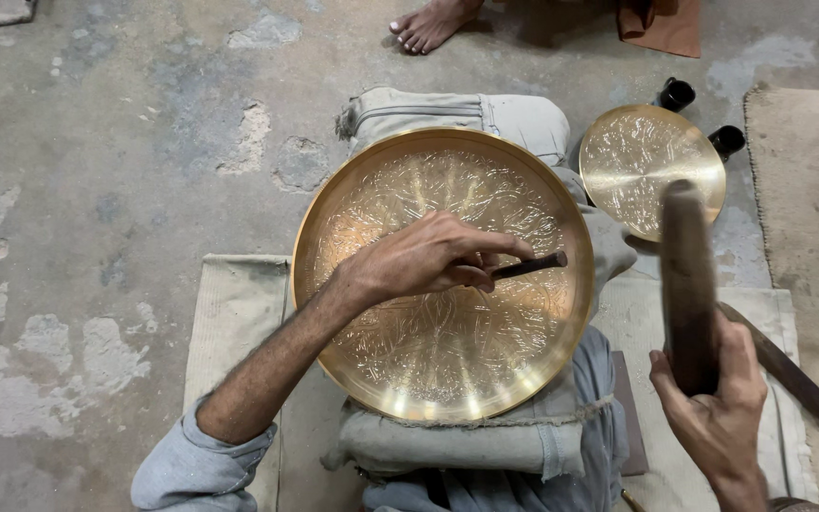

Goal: The person uses a hammer and a metal punch to engrave a decorative pattern into a brass plate resting on their lap. They repeatedly strike the punch to create indentations, gradually forming a symmetrical design across the surface.

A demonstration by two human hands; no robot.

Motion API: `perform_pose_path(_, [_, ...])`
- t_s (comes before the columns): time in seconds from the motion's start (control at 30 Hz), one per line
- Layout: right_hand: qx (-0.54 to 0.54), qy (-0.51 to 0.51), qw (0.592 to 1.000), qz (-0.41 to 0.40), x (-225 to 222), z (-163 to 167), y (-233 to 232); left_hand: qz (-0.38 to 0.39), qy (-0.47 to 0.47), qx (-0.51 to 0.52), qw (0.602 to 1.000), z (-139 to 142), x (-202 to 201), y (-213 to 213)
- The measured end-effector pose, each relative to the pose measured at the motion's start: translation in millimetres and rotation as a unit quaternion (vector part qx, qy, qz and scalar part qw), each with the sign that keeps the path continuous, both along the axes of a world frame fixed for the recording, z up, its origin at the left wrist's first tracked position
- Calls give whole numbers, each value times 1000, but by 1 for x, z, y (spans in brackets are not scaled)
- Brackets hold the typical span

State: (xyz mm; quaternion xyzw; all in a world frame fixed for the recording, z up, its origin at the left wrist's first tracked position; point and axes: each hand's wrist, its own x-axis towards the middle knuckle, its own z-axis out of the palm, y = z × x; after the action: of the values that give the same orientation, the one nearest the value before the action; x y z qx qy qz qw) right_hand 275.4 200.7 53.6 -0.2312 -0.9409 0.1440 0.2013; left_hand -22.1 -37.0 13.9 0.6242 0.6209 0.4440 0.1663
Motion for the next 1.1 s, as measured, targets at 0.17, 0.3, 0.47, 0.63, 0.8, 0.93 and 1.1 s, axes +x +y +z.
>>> perform_pose_path(0.17, [77, 3, 995, 70, 2, -7, 12, 5, 13, 2, 1000, -1, 1, 0])
perform_pose_path(0.3, [-120, 56, 987, 87, 0, -2, 5, 6, 5, -1, 1000, -2, 1, 1])
perform_pose_path(0.47, [39, -36, 997, 49, -6, 7, 0, 8, 6, -7, 1000, -2, 2, 3])
perform_pose_path(0.63, [-46, 66, 994, 76, 0, -2, 3, 10, 5, 3, 1000, -1, 2, 2])
perform_pose_path(0.8, [105, -45, 990, 77, 6, -10, 13, 10, 7, -32, 999, 2, 2, 2])
perform_pose_path(0.93, [-104, 76, 990, 53, 2, -19, 9, 14, 5, -17, 1000, 3, 1, 1])
perform_pose_path(1.1, [68, -39, 996, 48, 7, -19, 7, 14, 16, -30, 999, 1, 0, 1])
